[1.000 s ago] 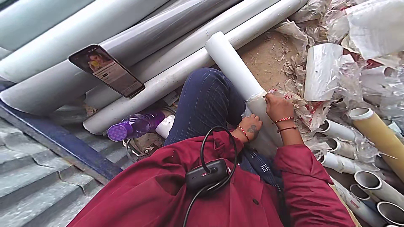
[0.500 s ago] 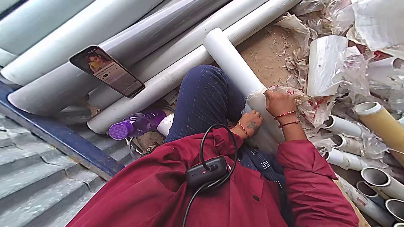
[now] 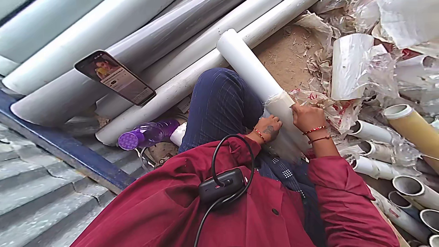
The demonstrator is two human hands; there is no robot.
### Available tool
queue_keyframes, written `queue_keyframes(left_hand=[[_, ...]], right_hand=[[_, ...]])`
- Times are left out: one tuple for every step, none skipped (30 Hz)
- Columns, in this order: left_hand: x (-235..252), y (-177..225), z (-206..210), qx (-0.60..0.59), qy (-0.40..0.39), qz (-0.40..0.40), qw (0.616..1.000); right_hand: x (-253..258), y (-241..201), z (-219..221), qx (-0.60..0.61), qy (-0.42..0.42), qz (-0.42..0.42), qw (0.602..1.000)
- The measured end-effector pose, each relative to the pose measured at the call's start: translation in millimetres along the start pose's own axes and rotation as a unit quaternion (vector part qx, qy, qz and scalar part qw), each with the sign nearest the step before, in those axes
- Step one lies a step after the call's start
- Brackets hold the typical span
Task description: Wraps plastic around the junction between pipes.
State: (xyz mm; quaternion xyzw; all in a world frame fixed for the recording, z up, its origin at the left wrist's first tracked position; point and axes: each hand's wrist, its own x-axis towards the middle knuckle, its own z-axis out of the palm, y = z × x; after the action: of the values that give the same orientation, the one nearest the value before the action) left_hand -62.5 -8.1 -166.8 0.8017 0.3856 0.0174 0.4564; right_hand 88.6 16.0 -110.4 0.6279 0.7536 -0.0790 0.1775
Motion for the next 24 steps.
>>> queue_keyframes(left_hand=[[-0.7,-0.2,0.0,0.000,0.006,0.001,1.000],[-1.6,-0.2,-0.5,0.002,0.009,0.002,1.000],[-2.4,-0.4,-0.9,0.006,0.013,0.003,1.000],[-2.5,-1.1,0.0,0.009,0.020,0.005,1.000],[-2.3,-2.1,1.3,0.012,0.031,0.008,0.999],[-2.3,-2.3,1.9,0.014,0.036,0.009,0.999],[-2.1,-2.4,2.3,0.014,0.040,0.009,0.999],[-2.1,-2.4,2.1,0.014,0.042,0.009,0.999],[-2.2,-2.5,1.7,0.014,0.044,0.011,0.999],[-2.5,-2.7,1.6,0.015,0.045,0.012,0.999],[-2.7,-2.8,1.8,0.017,0.046,0.012,0.999],[-3.0,-2.6,1.6,0.018,0.047,0.011,0.999],[-3.4,-2.7,1.4,0.019,0.047,0.011,0.999],[-3.6,-3.2,1.4,0.020,0.045,0.011,0.999],[-3.7,-4.4,2.1,0.021,0.047,0.015,0.999],[-3.7,-6.0,3.3,0.020,0.053,0.022,0.998],[-3.7,-7.1,4.1,0.021,0.058,0.026,0.998],[-3.7,-7.5,5.1,0.024,0.061,0.029,0.997],[-3.9,-8.1,6.3,0.026,0.069,0.034,0.997],[-4.1,-8.8,7.8,0.027,0.080,0.040,0.996],[-4.6,-9.0,8.2,0.028,0.082,0.042,0.995],[-4.9,-9.2,7.7,0.029,0.078,0.043,0.996],[-5.4,-9.3,6.9,0.031,0.073,0.043,0.996],[-5.9,-8.9,5.9,0.030,0.068,0.042,0.996]], right_hand=[[-2.5,2.9,2.6,0.001,0.007,-0.003,1.000],[-5.5,6.0,4.7,0.001,0.014,-0.007,1.000],[-9.1,8.5,5.5,-0.002,0.011,-0.006,1.000],[-13.1,11.4,6.6,-0.005,0.009,-0.003,1.000],[-17.4,14.2,7.7,-0.008,0.002,0.004,1.000],[-22.0,17.7,9.2,-0.013,-0.004,0.009,1.000],[-26.8,20.9,10.2,-0.013,-0.010,0.012,1.000],[-31.5,23.1,10.2,-0.008,-0.018,0.017,1.000],[-35.6,25.1,10.0,-0.006,-0.026,0.022,0.999],[-39.6,27.2,10.3,-0.004,-0.033,0.025,0.999],[-43.5,29.6,11.2,-0.005,-0.035,0.026,0.999],[-47.2,32.6,13.0,-0.005,-0.031,0.024,0.999],[-51.0,35.4,15.0,-0.004,-0.027,0.021,0.999],[-54.8,37.9,16.6,-0.001,-0.025,0.021,0.999],[-58.5,40.6,18.1,-0.001,-0.024,0.022,0.999],[-62.3,43.5,19.5,0.002,-0.022,0.022,1.000],[-65.9,45.8,19.7,0.004,-0.028,0.026,0.999],[-69.6,48.6,20.6,0.004,-0.033,0.028,0.999],[-73.1,51.3,21.6,0.004,-0.035,0.030,0.999],[-76.5,54.0,22.7,0.001,-0.038,0.032,0.999],[-79.7,56.9,24.4,-0.001,-0.042,0.035,0.998],[-83.0,59.8,26.7,-0.002,-0.043,0.038,0.998],[-86.4,62.8,29.4,0.000,-0.041,0.040,0.998],[-89.9,65.4,31.5,0.002,-0.041,0.043,0.998]])
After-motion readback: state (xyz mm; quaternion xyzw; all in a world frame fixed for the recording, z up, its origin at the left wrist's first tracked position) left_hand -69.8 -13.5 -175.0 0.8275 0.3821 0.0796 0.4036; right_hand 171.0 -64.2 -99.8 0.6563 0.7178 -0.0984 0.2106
